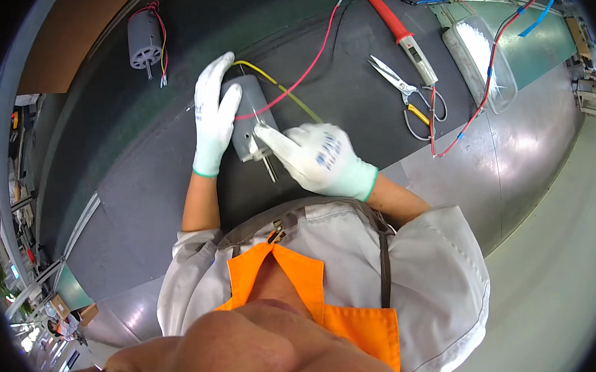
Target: The person assembles small electric motors on a factory workbench. They connect wires to the motor terminals, secure them with zip ties, and use a soldering iron to heat-shrink the connections. The person handles multiple motors sequentially, performing the same assembly steps for each unit.
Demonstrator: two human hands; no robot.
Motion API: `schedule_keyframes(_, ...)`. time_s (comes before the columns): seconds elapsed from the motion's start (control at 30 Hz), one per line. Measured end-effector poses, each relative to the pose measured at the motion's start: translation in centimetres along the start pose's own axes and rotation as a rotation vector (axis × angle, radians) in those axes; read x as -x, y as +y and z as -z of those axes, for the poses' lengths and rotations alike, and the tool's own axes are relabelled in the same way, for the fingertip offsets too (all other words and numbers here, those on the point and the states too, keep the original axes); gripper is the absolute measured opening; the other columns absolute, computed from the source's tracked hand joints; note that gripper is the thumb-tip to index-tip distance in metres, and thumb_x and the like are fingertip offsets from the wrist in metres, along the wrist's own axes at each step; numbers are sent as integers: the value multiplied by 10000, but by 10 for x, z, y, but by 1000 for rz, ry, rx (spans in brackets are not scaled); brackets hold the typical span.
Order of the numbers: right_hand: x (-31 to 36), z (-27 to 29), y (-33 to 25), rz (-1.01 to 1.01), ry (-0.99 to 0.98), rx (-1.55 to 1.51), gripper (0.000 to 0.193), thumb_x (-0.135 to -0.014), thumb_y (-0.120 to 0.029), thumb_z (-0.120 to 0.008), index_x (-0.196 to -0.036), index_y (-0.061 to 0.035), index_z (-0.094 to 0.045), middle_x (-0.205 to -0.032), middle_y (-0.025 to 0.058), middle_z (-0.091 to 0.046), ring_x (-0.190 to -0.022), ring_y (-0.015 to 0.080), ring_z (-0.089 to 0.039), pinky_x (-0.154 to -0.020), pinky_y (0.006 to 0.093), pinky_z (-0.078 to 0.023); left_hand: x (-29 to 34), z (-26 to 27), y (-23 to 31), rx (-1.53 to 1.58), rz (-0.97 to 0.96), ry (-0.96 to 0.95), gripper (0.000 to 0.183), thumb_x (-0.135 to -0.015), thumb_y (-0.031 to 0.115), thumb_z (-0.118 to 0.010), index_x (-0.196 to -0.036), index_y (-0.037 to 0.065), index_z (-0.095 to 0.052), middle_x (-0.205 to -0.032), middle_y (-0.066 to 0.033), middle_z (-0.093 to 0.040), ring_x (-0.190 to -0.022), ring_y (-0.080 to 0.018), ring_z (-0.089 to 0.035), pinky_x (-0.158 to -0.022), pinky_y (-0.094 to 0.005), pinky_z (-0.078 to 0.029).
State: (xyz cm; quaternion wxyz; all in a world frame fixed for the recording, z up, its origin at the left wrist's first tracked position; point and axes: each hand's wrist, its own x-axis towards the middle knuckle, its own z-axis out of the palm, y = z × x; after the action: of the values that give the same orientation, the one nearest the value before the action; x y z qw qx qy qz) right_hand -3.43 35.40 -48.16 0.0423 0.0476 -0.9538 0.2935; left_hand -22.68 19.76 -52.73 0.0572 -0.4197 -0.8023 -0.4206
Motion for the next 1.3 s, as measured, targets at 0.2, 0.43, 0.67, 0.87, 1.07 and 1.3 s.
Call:
schedule_keyframes(0.2, -68, -27, 57, 218, 354, 433, 527, -790, -77, -655, -1314, -77, -599, -1090, 82, -687, -1163, 302, -610, -1074, 522, -393, 30, 5, 21, 31, 70, 33, 548, -933, 194, -635, -1438, 13, -522, -1455, -183, -538, -1374, -355, -477, -1162, -444, -360)
schedule_keyframes(0.43, -86, 50, -13, 258, 21, -67, 184, -813, -289, -647, -742, -124, -689, -663, 110, -652, -680, 322, -673, -655, 451, -545, 31, 92, 28, 713, 1102, -480, 681, -1024, 568, -529, -1340, -33, -580, -1137, -150, -682, -972, -222, -671, -864, -345, -544)
schedule_keyframes(0.67, -63, -98, -129, 739, -506, -331, 268, -750, -231, -672, -835, 18, -724, -727, 224, -671, -711, 380, -688, -621, 489, -539, -21, 85, 34, 355, 1284, -815, 763, -902, 827, -465, -932, 77, -606, -669, -36, -547, -412, -111, -449, -374, -235, -286)
schedule_keyframes(0.87, -41, 5, 21, 767, 135, -537, 206, -932, -177, -628, -1063, -53, -729, -970, 99, -736, -881, 250, -697, -782, 344, -562, 16, 65, 0, -365, 552, -532, 594, -1084, 449, -410, -851, -21, -688, -722, -223, -627, -723, -401, -607, -691, -504, -466)
schedule_keyframes(1.07, 13, 141, 229, -389, 757, 374, 268, -994, -240, -586, -1139, -66, -730, -1065, 170, -732, -966, 358, -713, -876, 417, -559, 45, 41, 17, -348, 343, -373, 470, -1087, 351, -419, -972, -15, -692, -935, -252, -691, -866, -463, -646, -737, -502, -490)
schedule_keyframes(1.3, 29, 176, 329, -833, 449, 817, 218, -875, -120, -590, -969, -47, -773, -994, 208, -745, -940, 364, -733, -829, 452, -582, 45, 14, 55, -304, 280, -482, 407, -1076, 363, -449, -954, 53, -682, -842, -220, -670, -778, -443, -647, -688, -523, -494)
